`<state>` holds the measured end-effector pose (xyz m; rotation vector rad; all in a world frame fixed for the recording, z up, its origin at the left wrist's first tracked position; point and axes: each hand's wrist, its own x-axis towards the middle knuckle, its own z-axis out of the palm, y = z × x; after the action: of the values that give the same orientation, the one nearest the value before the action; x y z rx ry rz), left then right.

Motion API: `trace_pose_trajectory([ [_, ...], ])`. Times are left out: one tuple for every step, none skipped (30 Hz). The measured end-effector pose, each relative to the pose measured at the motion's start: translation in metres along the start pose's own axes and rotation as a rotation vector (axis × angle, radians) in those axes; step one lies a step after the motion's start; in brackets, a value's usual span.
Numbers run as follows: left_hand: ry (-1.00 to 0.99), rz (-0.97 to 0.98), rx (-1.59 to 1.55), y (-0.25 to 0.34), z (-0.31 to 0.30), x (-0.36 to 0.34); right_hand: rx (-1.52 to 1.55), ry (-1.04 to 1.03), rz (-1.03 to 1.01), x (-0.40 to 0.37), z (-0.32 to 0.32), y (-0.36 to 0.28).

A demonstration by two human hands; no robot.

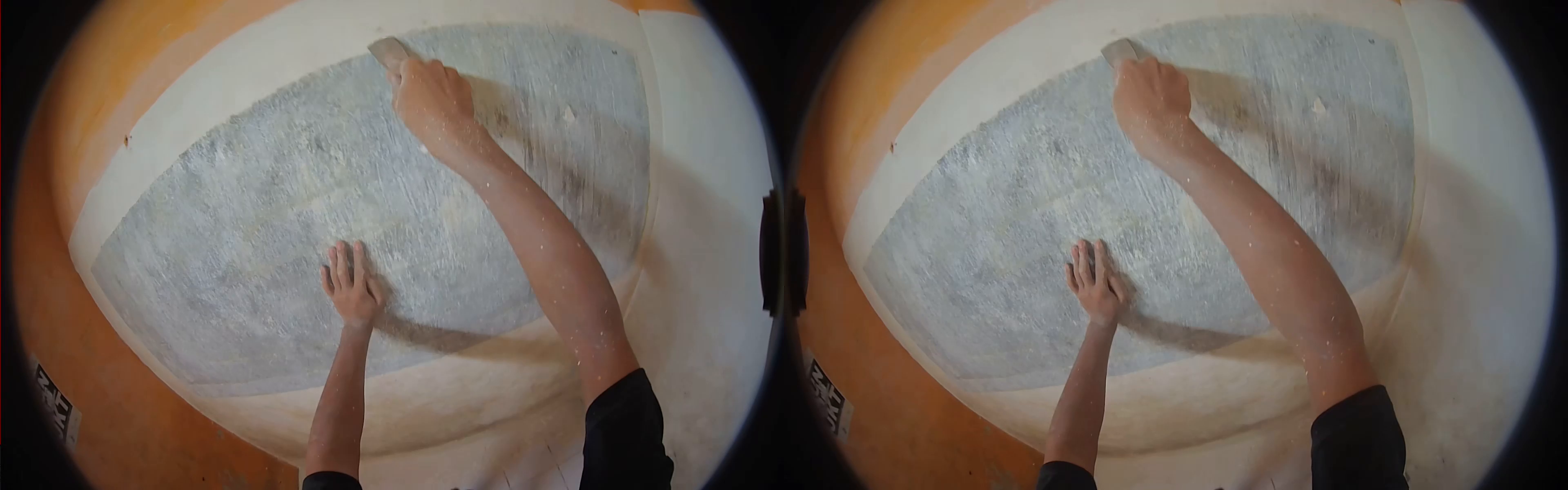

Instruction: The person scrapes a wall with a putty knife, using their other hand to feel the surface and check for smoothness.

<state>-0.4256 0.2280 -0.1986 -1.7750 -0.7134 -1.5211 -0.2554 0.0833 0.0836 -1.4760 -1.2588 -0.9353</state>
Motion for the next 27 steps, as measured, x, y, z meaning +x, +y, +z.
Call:
trace_pose_trajectory([
  [-0.013,-0.013,-0.009,0.002,-0.003,0.002,0.002,-0.012,0.012,-0.009,-0.001,0.002],
  [-0.009,-0.025,-0.016,0.002,-0.004,0.008,0.019,-0.020,0.015,-0.015,-0.004,0.002],
  [-0.002,-0.031,-0.016,0.001,-0.004,0.008,0.034,-0.028,0.005,-0.016,-0.006,0.000],
  [-0.012,-0.029,-0.003,0.001,-0.005,0.006,0.030,-0.028,-0.006,-0.011,-0.003,-0.004],
  [-0.019,-0.018,0.010,0.000,-0.004,0.008,0.013,-0.024,0.029,-0.004,0.002,-0.010],
  [-0.015,-0.014,0.011,0.000,-0.001,0.011,-0.003,-0.022,0.071,0.001,0.006,-0.012],
  [-0.013,-0.018,0.009,0.001,0.000,0.010,-0.002,-0.027,0.080,-0.001,0.005,-0.014],
  [-0.014,-0.024,0.008,0.001,-0.002,0.007,-0.009,-0.011,0.080,-0.004,0.003,-0.016],
  [-0.016,-0.024,0.011,0.000,-0.002,0.007,-0.015,0.013,0.071,-0.004,0.000,-0.020],
  [-0.021,-0.022,0.011,-0.001,-0.003,0.007,-0.014,0.012,0.072,-0.006,0.005,-0.019],
  [-0.028,-0.023,0.009,0.000,-0.004,0.006,-0.013,0.021,0.078,-0.010,0.010,-0.018],
  [-0.028,-0.025,0.004,0.000,-0.003,0.004,-0.014,0.032,0.084,-0.011,0.014,-0.016],
  [-0.019,-0.020,0.011,0.001,-0.002,0.004,-0.019,0.037,0.083,-0.008,0.011,-0.016],
  [-0.009,-0.012,0.023,-0.002,0.000,0.006,-0.008,0.045,0.083,-0.004,0.008,-0.017],
  [-0.011,-0.011,0.021,-0.003,0.000,0.005,0.003,0.043,0.085,-0.002,0.007,-0.017],
  [-0.022,-0.010,0.017,-0.002,-0.002,0.004,-0.001,0.036,0.093,-0.007,0.005,-0.017],
  [-0.026,-0.006,0.011,-0.002,-0.003,0.006,-0.018,0.002,0.096,-0.011,0.002,-0.018],
  [-0.030,-0.001,0.002,-0.001,-0.003,0.008,-0.036,-0.032,0.100,-0.013,0.001,-0.017],
  [-0.023,-0.005,-0.011,0.000,-0.003,0.008,-0.045,-0.036,0.103,-0.014,0.002,-0.014],
  [-0.017,-0.005,-0.022,-0.001,-0.005,0.007,0.007,-0.022,0.099,-0.013,0.004,-0.012],
  [-0.015,-0.001,-0.027,-0.003,-0.004,0.007,0.060,-0.002,0.091,-0.009,0.005,-0.011],
  [0.001,0.010,-0.017,-0.004,-0.002,0.009,0.057,0.007,0.086,-0.002,0.003,-0.015],
  [0.005,0.019,-0.011,-0.004,-0.002,0.008,0.032,0.012,0.107,0.002,0.002,-0.017],
  [-0.013,0.020,-0.019,-0.004,-0.005,0.002,0.006,0.006,0.139,-0.003,0.003,-0.019],
  [-0.023,0.009,-0.029,-0.003,-0.006,0.006,-0.003,0.006,0.147,-0.006,0.002,-0.016],
  [-0.035,0.001,-0.042,-0.003,-0.007,0.008,0.011,-0.019,0.150,-0.011,0.000,-0.012],
  [-0.037,0.003,-0.056,-0.004,-0.008,0.006,0.022,-0.044,0.148,-0.015,-0.002,-0.010],
])
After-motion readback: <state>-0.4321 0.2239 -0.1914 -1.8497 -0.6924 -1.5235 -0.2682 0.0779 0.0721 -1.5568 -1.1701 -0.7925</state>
